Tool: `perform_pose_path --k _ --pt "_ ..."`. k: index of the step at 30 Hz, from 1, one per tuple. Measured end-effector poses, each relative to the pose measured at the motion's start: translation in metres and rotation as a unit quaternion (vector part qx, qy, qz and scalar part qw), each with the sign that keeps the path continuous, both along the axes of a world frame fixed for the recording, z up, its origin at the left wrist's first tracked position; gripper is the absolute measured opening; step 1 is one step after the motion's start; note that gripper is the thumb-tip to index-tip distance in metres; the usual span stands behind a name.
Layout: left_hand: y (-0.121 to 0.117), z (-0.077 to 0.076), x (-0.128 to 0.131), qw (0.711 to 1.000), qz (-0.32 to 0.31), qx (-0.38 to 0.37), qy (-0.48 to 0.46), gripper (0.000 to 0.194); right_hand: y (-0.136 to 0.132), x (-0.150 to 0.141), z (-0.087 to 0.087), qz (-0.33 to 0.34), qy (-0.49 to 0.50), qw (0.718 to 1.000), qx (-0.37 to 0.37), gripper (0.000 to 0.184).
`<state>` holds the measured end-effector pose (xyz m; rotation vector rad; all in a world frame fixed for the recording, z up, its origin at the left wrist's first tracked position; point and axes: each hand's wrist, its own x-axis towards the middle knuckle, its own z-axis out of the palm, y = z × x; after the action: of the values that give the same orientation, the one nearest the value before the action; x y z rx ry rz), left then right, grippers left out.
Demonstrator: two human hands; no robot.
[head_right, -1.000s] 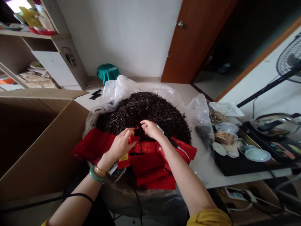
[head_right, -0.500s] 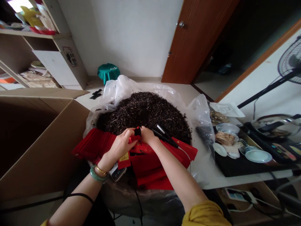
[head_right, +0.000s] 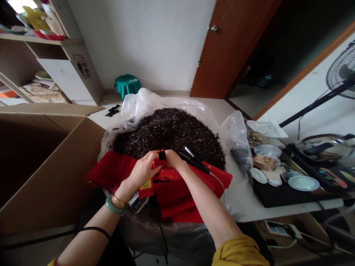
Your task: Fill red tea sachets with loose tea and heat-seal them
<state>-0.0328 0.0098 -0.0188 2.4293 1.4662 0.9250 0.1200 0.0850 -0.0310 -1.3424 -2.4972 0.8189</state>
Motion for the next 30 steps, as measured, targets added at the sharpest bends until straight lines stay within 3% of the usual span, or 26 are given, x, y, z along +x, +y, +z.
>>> perform_pose_path --k 7,12,18,24,30 --pt "0.001 -0.003 0.000 1.000 -0.005 0.016 -0.013 0.029 0.009 0.016 0.006 -0.101 0.079 0.992 -0.008 0.014" --pt "0.001 -0.004 0.001 1.000 0.002 0.027 -0.009 0.028 0.002 0.031 0.033 -0.178 0.150 0.972 -0.016 0.020" --pt "0.001 -0.005 0.002 1.000 0.001 0.023 -0.005 0.032 -0.029 0.026 0.070 -0.127 0.301 0.942 -0.077 0.022" --pt "0.002 -0.005 0.002 1.000 -0.005 0.023 -0.018 0.038 -0.037 0.018 0.067 -0.082 0.189 0.978 -0.033 0.025" --pt "0.001 -0.003 0.002 1.000 -0.009 0.020 -0.015 0.029 -0.036 0.018 0.070 -0.068 0.130 0.989 0.029 0.034"
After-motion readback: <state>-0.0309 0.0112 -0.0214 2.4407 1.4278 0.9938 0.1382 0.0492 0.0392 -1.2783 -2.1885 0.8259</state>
